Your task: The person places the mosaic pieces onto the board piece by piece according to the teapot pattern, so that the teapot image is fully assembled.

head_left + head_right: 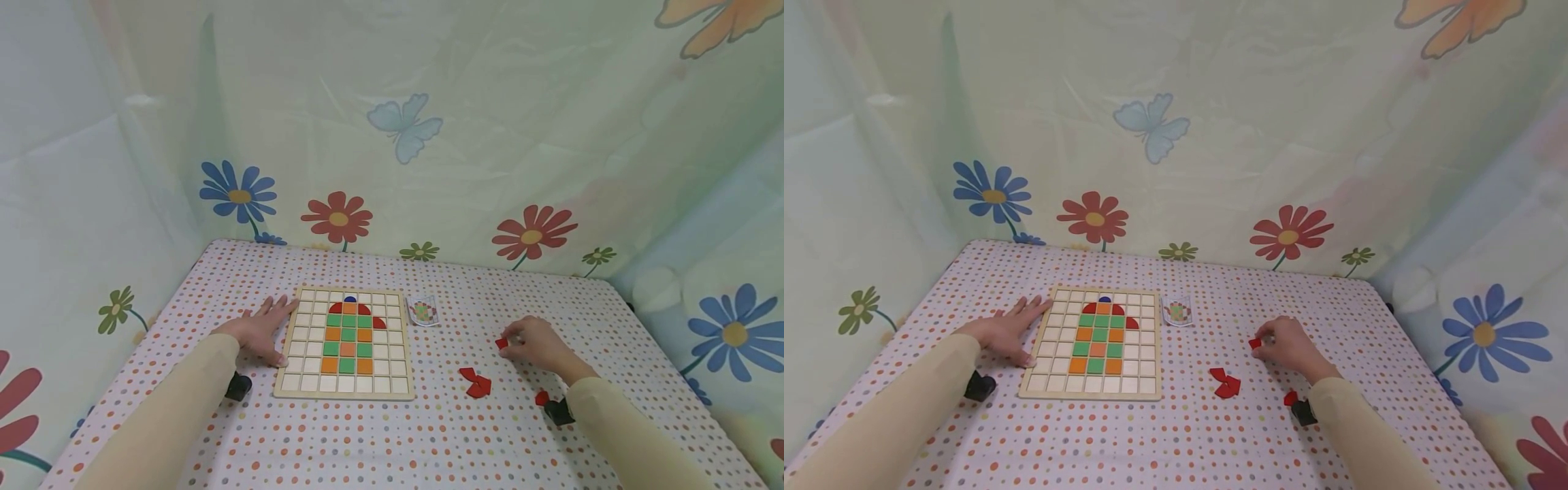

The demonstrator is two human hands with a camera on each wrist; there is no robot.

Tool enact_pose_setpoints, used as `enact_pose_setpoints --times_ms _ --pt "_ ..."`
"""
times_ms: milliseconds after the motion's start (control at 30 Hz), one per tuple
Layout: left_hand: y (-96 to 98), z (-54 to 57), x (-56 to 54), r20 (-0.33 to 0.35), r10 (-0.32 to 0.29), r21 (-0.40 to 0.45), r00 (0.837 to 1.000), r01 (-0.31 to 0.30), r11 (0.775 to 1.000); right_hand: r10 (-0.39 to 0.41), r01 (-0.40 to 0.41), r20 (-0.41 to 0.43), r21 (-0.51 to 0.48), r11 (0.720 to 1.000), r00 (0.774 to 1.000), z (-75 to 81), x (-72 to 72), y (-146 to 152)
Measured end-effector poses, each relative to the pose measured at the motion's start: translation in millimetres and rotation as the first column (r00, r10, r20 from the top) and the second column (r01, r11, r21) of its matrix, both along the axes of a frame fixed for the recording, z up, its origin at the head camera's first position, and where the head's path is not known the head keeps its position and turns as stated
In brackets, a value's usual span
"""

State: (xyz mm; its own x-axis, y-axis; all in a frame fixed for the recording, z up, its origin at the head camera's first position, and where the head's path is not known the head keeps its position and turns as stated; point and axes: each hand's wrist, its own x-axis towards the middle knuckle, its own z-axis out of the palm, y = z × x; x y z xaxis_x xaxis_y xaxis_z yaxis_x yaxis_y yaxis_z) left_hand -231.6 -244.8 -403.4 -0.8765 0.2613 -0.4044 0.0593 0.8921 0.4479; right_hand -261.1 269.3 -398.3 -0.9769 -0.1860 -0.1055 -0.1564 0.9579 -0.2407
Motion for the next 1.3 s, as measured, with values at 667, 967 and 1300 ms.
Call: enact_pose_setpoints --times_ms 667,967,1300 --pt "1.4 1.1 1.1 0.001 0.002 -0.009 1.000 -0.002 1.000 0.032 -0.030 0.038 -0.054 0.998 0.999 -1.2 2.5 -8.3" --pt "0.4 0.8 0.0 -0.007 -0.003 -0.016 1.000 0.003 1.000 -0.004 0.006 0.032 -0.044 0.999 0.999 -0.7 0.5 -10.0" --pt "1.4 0.6 0.6 -0.001 0.002 -0.010 1.000 -0.002 1.000 -0.016 0.020 0.056 -0.055 0.998 0.998 -2.6 -3.2 -9.2"
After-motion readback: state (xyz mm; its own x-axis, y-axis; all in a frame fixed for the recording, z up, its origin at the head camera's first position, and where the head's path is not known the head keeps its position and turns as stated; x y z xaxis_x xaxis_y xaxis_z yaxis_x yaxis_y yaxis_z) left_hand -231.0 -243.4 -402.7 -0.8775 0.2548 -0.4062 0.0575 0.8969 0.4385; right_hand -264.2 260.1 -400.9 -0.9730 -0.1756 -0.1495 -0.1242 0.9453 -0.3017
